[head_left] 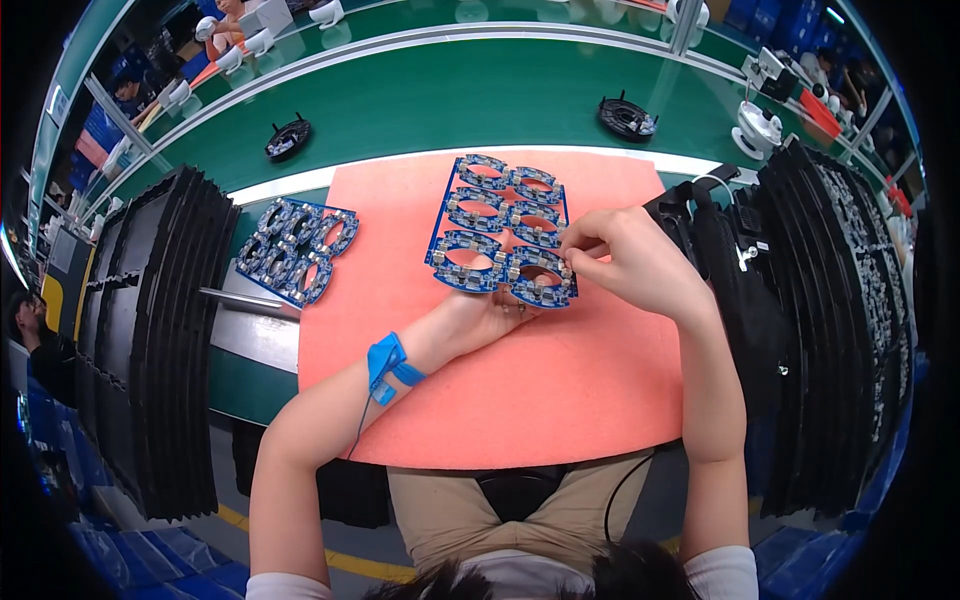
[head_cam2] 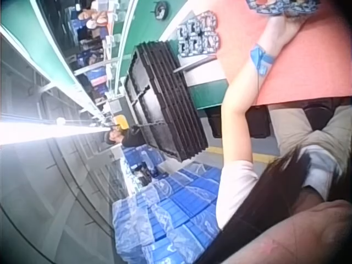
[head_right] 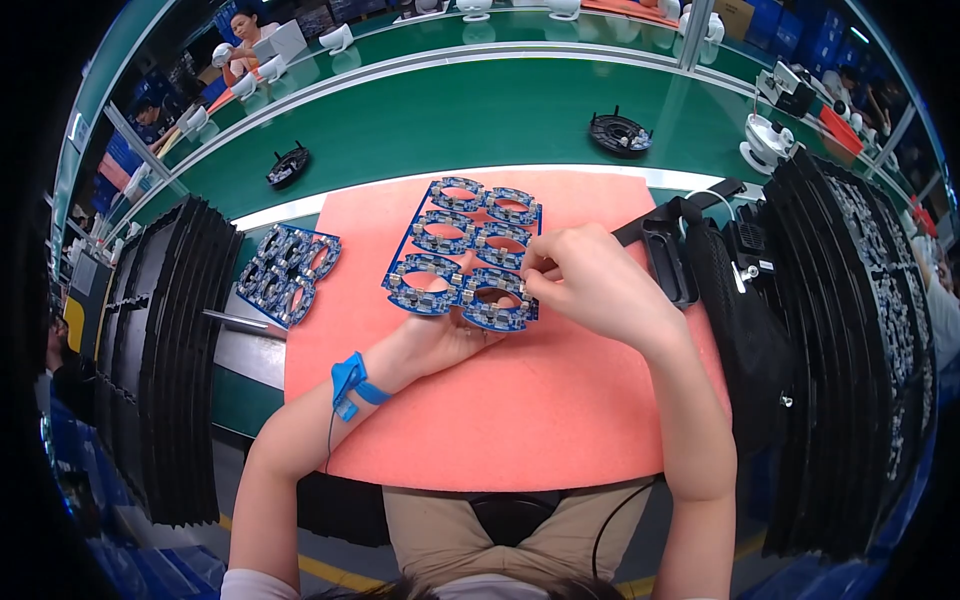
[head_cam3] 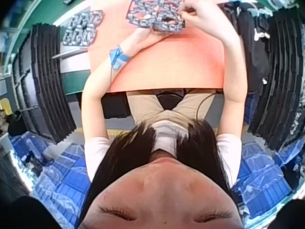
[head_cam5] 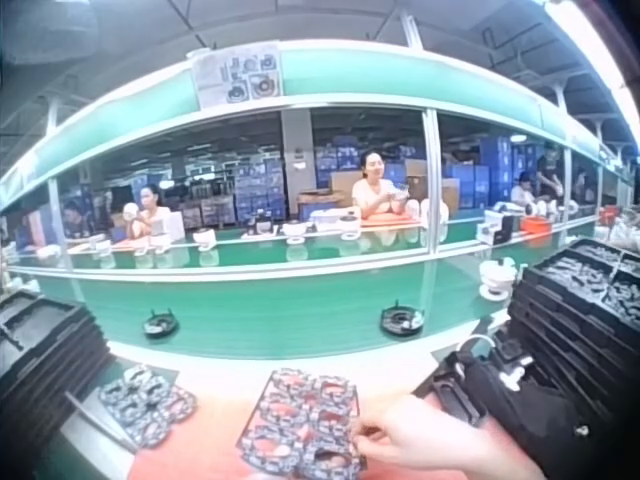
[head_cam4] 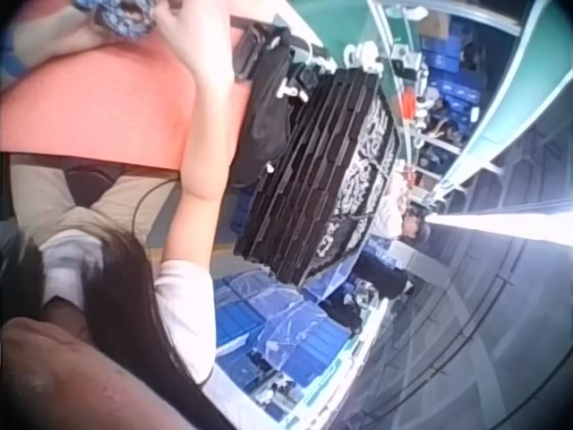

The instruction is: Assembling small electronic components onto LED circuit board panels on a production line.

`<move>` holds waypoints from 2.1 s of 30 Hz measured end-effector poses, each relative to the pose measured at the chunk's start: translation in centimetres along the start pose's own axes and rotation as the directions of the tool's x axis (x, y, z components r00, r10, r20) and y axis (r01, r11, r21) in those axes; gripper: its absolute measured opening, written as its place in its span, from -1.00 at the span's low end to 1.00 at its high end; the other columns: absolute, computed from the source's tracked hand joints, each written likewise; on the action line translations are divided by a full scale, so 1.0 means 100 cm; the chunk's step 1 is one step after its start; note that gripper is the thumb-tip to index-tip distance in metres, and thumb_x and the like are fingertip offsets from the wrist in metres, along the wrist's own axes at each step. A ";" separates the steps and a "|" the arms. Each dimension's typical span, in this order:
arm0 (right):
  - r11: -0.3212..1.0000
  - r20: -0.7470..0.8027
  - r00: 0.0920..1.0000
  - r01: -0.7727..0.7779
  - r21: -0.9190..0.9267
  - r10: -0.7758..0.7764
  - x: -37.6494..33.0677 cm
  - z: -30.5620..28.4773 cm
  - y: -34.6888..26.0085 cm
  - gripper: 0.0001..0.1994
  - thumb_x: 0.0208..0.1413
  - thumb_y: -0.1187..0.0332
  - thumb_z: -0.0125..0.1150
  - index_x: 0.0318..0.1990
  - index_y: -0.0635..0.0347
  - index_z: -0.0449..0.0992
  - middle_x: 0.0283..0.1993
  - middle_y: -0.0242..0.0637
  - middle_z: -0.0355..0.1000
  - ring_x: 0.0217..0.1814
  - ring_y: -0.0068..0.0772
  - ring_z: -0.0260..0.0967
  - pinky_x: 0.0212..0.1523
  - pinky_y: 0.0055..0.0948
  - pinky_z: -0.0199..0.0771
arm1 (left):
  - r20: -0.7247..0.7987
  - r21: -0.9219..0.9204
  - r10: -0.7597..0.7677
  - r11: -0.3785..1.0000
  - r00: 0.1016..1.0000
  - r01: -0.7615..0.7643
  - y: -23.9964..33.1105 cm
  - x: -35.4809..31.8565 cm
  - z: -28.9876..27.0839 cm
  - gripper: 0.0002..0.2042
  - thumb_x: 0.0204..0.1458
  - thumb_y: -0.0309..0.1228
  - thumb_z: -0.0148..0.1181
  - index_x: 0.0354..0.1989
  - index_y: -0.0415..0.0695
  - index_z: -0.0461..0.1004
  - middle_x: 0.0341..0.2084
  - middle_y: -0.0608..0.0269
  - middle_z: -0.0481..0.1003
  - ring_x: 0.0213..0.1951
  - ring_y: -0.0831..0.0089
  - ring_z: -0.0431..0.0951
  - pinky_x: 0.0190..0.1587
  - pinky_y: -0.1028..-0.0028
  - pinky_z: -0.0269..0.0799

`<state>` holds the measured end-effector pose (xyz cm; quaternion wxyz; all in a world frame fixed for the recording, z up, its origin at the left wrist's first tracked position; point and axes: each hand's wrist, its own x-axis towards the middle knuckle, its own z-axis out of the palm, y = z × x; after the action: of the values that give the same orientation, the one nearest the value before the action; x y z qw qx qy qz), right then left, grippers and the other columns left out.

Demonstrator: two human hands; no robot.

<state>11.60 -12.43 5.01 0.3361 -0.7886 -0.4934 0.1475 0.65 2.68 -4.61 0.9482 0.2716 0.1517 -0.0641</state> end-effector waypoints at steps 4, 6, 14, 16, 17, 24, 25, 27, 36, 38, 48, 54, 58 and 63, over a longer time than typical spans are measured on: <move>0.999 -0.009 0.999 0.033 -0.005 -0.033 0.001 0.002 0.003 -0.82 -0.10 0.48 0.06 -0.40 0.48 0.49 -0.49 0.03 0.46 -0.36 -0.19 0.52 -0.28 -0.38 0.50 | 0.000 -0.004 0.003 1.000 1.000 -0.003 0.001 -0.001 0.000 -0.54 0.16 0.05 -0.12 -0.04 -0.08 0.38 -0.28 0.25 0.51 -0.24 0.43 0.51 -0.22 0.42 0.43; 0.998 -0.018 0.998 0.058 -0.013 -0.058 0.002 0.002 0.003 -0.81 -0.10 0.48 0.06 -0.40 0.48 0.49 -0.49 0.03 0.46 -0.36 -0.19 0.52 -0.28 -0.37 0.50 | 0.070 -0.002 -0.017 1.000 0.997 0.018 0.002 0.000 -0.006 -0.54 0.15 0.05 -0.12 -0.04 -0.09 0.38 -0.27 0.25 0.51 -0.24 0.43 0.51 -0.21 0.41 0.42; 1.000 -0.081 0.996 -0.023 -0.012 0.022 0.001 0.003 0.002 -0.81 -0.13 0.46 0.03 -0.47 0.48 0.47 -0.53 0.02 0.44 -0.45 -0.15 0.48 -0.34 -0.38 0.47 | -0.008 0.044 0.007 0.999 1.000 -0.006 0.001 -0.005 0.008 -0.56 0.12 0.03 -0.03 -0.04 -0.07 0.39 -0.23 0.22 0.51 -0.19 0.41 0.51 -0.18 0.45 0.41; 1.000 -0.072 0.997 -0.014 -0.026 0.012 0.001 0.003 0.001 -0.81 -0.14 0.46 0.03 -0.47 0.48 0.47 -0.55 0.03 0.42 -0.48 -0.15 0.47 -0.36 -0.36 0.46 | -0.053 0.033 0.017 0.999 0.998 -0.016 0.001 -0.006 0.011 -0.57 0.12 0.01 -0.01 -0.03 -0.07 0.38 -0.20 0.23 0.50 -0.18 0.41 0.50 -0.18 0.45 0.41; 0.999 -0.065 0.998 -0.004 -0.040 0.001 0.001 0.003 0.001 -0.80 -0.14 0.45 0.03 -0.48 0.49 0.47 -0.56 0.03 0.41 -0.50 -0.15 0.45 -0.38 -0.33 0.45 | -0.053 0.033 0.018 0.999 0.998 -0.016 0.001 -0.005 0.006 -0.57 0.12 0.01 -0.01 -0.03 -0.07 0.38 -0.20 0.23 0.50 -0.18 0.41 0.50 -0.18 0.45 0.41; 0.997 -0.050 0.999 -0.007 -0.071 0.004 0.001 0.002 0.000 -0.79 -0.13 0.42 0.02 -0.47 0.46 0.49 -0.53 0.01 0.44 -0.48 -0.16 0.46 -0.34 -0.35 0.45 | 0.011 0.064 0.030 0.998 0.999 -0.031 0.000 -0.003 0.001 -0.60 0.19 -0.05 -0.12 0.10 0.01 0.27 -0.09 0.25 0.45 -0.09 0.39 0.49 -0.09 0.37 0.39; 1.000 -0.050 0.999 0.014 -0.018 -0.015 0.002 0.003 0.000 -0.79 -0.12 0.42 0.03 -0.47 0.45 0.50 -0.52 0.00 0.45 -0.47 -0.19 0.46 -0.33 -0.37 0.45 | 0.000 0.059 0.063 0.996 0.998 -0.063 -0.001 -0.004 0.003 -0.61 0.19 -0.06 -0.13 0.09 0.01 0.28 -0.13 0.21 0.45 -0.11 0.36 0.48 -0.20 0.39 0.42; 0.999 -0.051 0.998 0.036 0.035 -0.034 0.002 0.003 0.000 -0.79 -0.11 0.42 0.03 -0.46 0.44 0.50 -0.50 -0.01 0.46 -0.45 -0.21 0.47 -0.32 -0.38 0.46 | 0.023 0.023 0.037 0.999 0.999 -0.038 0.000 -0.002 -0.001 -0.61 0.20 -0.07 -0.15 0.11 0.03 0.26 -0.11 0.20 0.44 -0.10 0.35 0.48 -0.20 0.38 0.42; 0.999 -0.040 0.998 -0.044 0.027 0.046 0.003 0.003 -0.002 -0.78 -0.06 0.41 0.03 -0.40 0.44 0.51 -0.47 -0.05 0.48 -0.43 -0.29 0.46 -0.29 -0.38 0.46 | 0.063 0.042 0.022 0.999 0.998 -0.024 0.000 -0.003 0.002 -0.58 0.19 -0.02 -0.17 0.08 -0.01 0.31 -0.15 0.18 0.47 -0.11 0.35 0.48 -0.22 0.41 0.38; 0.999 -0.013 1.000 -0.004 0.048 0.004 0.002 0.003 -0.004 -0.79 -0.04 0.41 0.03 -0.41 0.42 0.51 -0.40 -0.07 0.50 -0.39 -0.31 0.46 -0.26 -0.40 0.45 | -0.009 0.040 0.038 0.998 0.999 -0.038 0.000 -0.004 0.006 -0.58 0.20 -0.01 -0.18 0.06 -0.02 0.32 -0.18 0.18 0.48 -0.13 0.36 0.49 -0.23 0.42 0.38; 0.995 0.062 0.997 0.034 0.096 -0.040 -0.002 -0.009 -0.001 -0.88 0.02 0.47 0.12 -0.37 0.36 0.50 -0.19 -0.15 0.48 -0.24 -0.38 0.46 -0.14 -0.41 0.44 | 0.145 -0.030 0.003 1.000 0.989 0.002 0.000 0.002 -0.010 -0.58 0.18 -0.02 -0.12 0.09 0.00 0.29 -0.19 0.22 0.48 -0.22 0.46 0.48 -0.28 0.51 0.37; 0.978 0.177 0.965 0.205 -0.050 -0.193 -0.005 -0.015 -0.006 -0.87 -0.15 0.48 0.24 -0.40 0.32 0.52 -0.21 -0.15 0.49 -0.22 -0.24 0.48 -0.12 -0.40 0.45 | 0.136 -0.096 0.017 0.995 0.991 -0.004 -0.008 0.010 -0.024 -0.55 0.08 0.00 0.02 0.02 -0.05 0.29 -0.23 0.31 0.46 -0.16 0.47 0.48 -0.01 0.40 0.40; 0.959 0.246 0.962 0.173 -0.223 -0.116 -0.008 -0.011 -0.010 -0.83 -0.13 0.42 0.25 -0.37 0.31 0.52 -0.24 -0.14 0.49 -0.21 -0.18 0.47 -0.13 -0.37 0.45 | 0.338 -0.106 0.044 0.994 0.940 -0.009 -0.011 0.014 -0.032 -0.47 -0.10 0.03 0.21 -0.08 -0.10 0.33 -0.26 0.32 0.43 -0.17 0.43 0.47 0.07 0.36 0.36; 0.922 0.164 0.965 0.248 -0.296 -0.207 -0.008 0.000 -0.009 -0.78 -0.15 0.32 0.26 -0.50 0.28 0.39 -0.42 -0.17 0.44 -0.44 -0.14 0.43 -0.38 -0.29 0.40 | 0.200 -0.129 -0.016 0.991 0.980 0.042 -0.002 0.004 -0.016 -0.62 0.15 -0.01 -0.06 -0.20 -0.11 0.36 -0.45 0.37 0.41 -0.29 0.46 0.44 -0.06 0.40 0.39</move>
<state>10.61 -12.90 5.55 0.1887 -0.7580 -0.6195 0.0778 0.56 3.40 -6.10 0.9735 0.1979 0.0644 -0.0945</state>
